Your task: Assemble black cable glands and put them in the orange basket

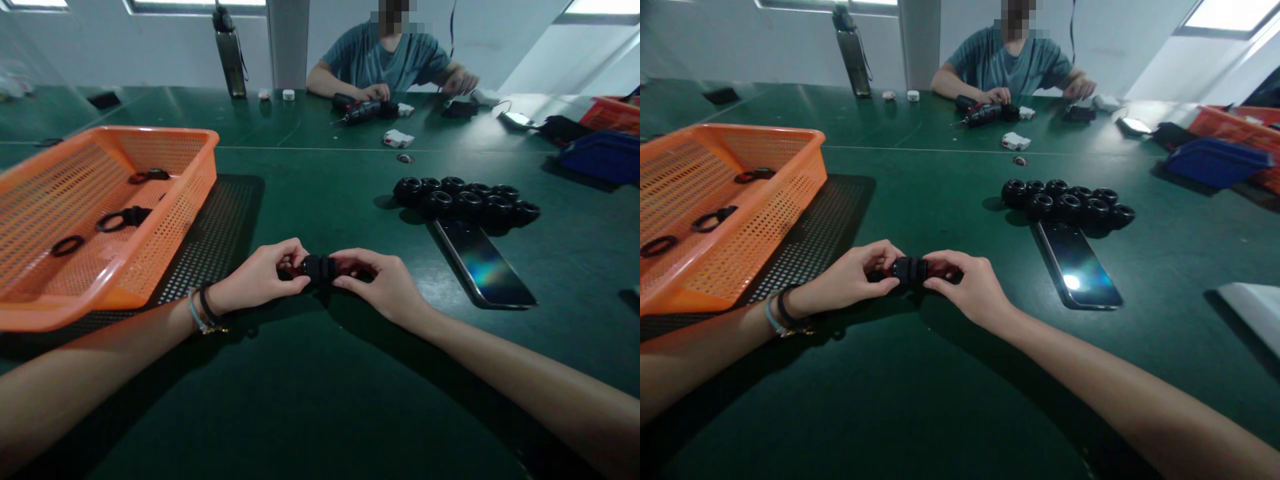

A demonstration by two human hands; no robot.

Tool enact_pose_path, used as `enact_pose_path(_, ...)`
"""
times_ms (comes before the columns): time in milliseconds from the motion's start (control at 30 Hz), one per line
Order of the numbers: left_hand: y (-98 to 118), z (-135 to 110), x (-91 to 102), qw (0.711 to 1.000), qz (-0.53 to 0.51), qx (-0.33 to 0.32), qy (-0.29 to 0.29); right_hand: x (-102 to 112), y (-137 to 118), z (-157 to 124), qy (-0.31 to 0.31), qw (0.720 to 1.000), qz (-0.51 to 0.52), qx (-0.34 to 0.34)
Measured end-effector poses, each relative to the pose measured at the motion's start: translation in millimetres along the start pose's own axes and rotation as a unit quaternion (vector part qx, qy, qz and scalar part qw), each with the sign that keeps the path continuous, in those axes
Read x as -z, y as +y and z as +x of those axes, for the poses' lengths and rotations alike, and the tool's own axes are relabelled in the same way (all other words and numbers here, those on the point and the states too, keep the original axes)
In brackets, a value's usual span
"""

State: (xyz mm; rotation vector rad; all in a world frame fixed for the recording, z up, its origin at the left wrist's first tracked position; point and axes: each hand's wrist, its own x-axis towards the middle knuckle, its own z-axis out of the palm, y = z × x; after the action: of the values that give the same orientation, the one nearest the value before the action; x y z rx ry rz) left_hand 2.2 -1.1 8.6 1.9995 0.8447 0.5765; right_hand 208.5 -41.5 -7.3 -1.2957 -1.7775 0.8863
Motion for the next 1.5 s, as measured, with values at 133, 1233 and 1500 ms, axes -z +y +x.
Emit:
enact_pose_path(133, -1.0, -0.1, 0.5, 1.000, 0.000, 0.003, 0.001, 0.4, -0.1, -0.3, 0.001, 1.000, -0.007, 0.000)
enact_pose_path(1233, 0.5, 0.5, -0.6, 1.000, -0.006, 0.011, 0.001, 0.4, 1.4, 0.0, 0.005, 1.000, -0.008, 0.002)
enact_pose_path(1500, 0.6, 1.0, -0.5, 1.000, -0.005, 0.005, -0.001, 1.3, -0.2, -0.3, 0.003, 1.000, -0.016, -0.001)
